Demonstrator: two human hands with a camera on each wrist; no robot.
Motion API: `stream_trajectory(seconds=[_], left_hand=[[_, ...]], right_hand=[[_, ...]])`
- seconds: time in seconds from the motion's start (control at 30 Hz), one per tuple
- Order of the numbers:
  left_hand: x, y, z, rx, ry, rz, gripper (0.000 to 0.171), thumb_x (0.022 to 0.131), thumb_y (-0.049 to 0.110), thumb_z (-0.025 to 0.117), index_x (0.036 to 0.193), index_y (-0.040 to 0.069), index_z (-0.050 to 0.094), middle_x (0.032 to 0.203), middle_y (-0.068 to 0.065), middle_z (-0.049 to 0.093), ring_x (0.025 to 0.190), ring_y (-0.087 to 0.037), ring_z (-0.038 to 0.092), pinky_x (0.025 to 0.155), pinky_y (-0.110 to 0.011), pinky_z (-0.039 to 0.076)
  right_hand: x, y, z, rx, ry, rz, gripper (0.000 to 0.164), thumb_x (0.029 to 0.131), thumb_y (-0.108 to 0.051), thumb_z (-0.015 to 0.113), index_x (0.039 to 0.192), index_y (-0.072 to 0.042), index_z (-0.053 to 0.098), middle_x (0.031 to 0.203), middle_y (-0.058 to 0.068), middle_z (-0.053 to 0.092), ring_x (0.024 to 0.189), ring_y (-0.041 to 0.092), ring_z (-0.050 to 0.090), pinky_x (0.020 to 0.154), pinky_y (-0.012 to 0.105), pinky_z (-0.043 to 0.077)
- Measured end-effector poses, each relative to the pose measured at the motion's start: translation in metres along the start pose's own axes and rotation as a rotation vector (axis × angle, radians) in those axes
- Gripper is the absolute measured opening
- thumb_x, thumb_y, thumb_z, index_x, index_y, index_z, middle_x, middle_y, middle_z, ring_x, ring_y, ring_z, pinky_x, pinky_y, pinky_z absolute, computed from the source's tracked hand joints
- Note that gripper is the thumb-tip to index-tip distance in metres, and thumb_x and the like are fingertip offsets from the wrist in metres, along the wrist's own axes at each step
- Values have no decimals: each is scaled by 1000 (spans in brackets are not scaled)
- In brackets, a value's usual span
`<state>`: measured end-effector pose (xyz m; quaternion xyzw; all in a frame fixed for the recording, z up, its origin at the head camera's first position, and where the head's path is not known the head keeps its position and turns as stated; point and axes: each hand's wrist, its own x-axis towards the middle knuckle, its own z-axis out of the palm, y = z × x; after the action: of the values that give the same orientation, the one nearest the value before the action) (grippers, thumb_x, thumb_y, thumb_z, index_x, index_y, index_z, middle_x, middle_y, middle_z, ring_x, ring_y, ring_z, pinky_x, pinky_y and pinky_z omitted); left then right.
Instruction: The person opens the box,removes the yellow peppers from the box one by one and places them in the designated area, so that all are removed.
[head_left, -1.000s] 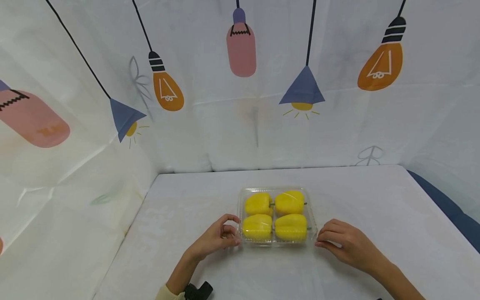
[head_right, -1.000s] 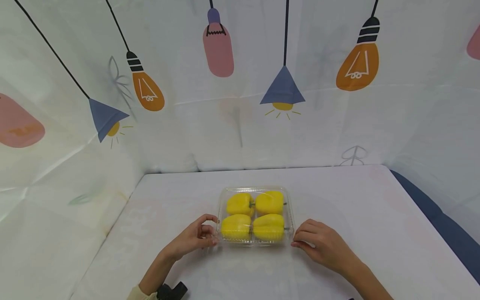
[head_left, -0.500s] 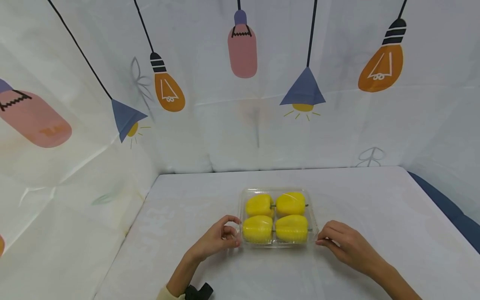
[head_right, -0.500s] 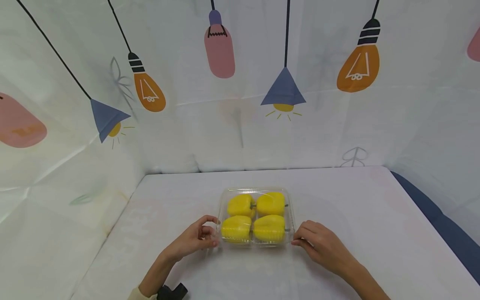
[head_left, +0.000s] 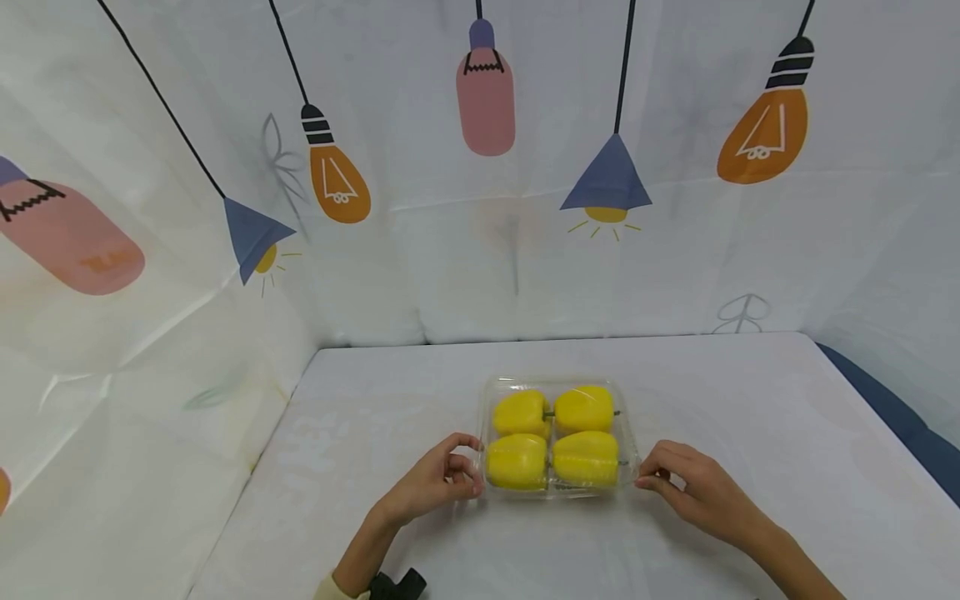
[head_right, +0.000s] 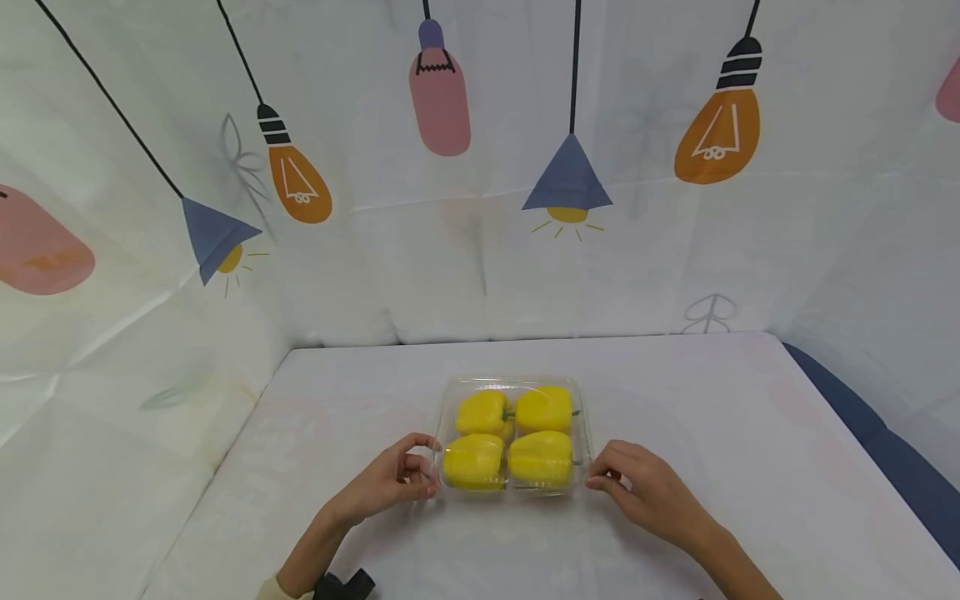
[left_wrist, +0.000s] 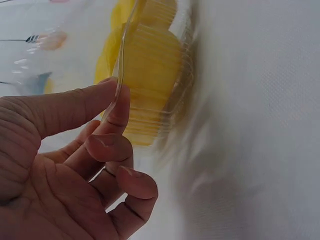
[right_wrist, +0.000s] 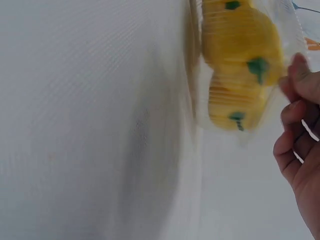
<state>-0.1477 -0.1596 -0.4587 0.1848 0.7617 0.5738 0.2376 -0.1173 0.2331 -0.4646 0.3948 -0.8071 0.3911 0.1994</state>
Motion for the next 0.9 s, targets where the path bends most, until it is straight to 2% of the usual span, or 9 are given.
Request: stream_trajectory(seconds=[0.17, 0.37, 0.67, 0.77, 0.9], left_hand=[[-1, 1, 0, 26, -11, 11, 56, 84, 3, 68, 132, 3, 39, 92, -16, 64, 66, -15, 55, 61, -22, 48], [-2, 0, 0, 32, -32, 6, 54, 84, 9, 70, 130, 8, 42, 91, -14, 66, 66, -14, 57, 63, -24, 49], [-3, 1, 1, 53, -48, 9, 51, 84, 14, 71, 127, 11, 43, 89, -8, 66, 65, -13, 56, 63, -24, 48], [-2, 2, 0, 49, -51, 7, 50, 84, 13, 71, 127, 11, 44, 89, -8, 66, 65, -13, 55, 63, -24, 48], [-3, 3, 1, 46, -56, 4, 51, 83, 13, 71, 126, 11, 44, 88, -8, 66, 64, -13, 56, 63, -24, 48]], right_hand=[[10, -5, -11, -1, 40, -7, 42, 68, 9, 77, 92, -21, 61, 85, -15, 57, 72, -2, 48, 59, 12, 40], [22, -14, -23, -71, 48, -7, 43, 67, 7, 79, 93, -22, 61, 86, -16, 56, 74, -2, 49, 65, 12, 41], [42, -12, -38, -138, 164, -27, 16, 82, -16, 73, 94, -14, 63, 91, -6, 60, 82, 3, 48, 68, 14, 39], [50, -8, -39, -143, 189, -9, 20, 79, -9, 75, 96, -12, 63, 92, -4, 61, 82, 4, 49, 67, 16, 39], [60, -3, -42, -151, 212, 34, 40, 67, 10, 77, 99, -11, 64, 94, -3, 63, 82, 4, 51, 67, 16, 41]])
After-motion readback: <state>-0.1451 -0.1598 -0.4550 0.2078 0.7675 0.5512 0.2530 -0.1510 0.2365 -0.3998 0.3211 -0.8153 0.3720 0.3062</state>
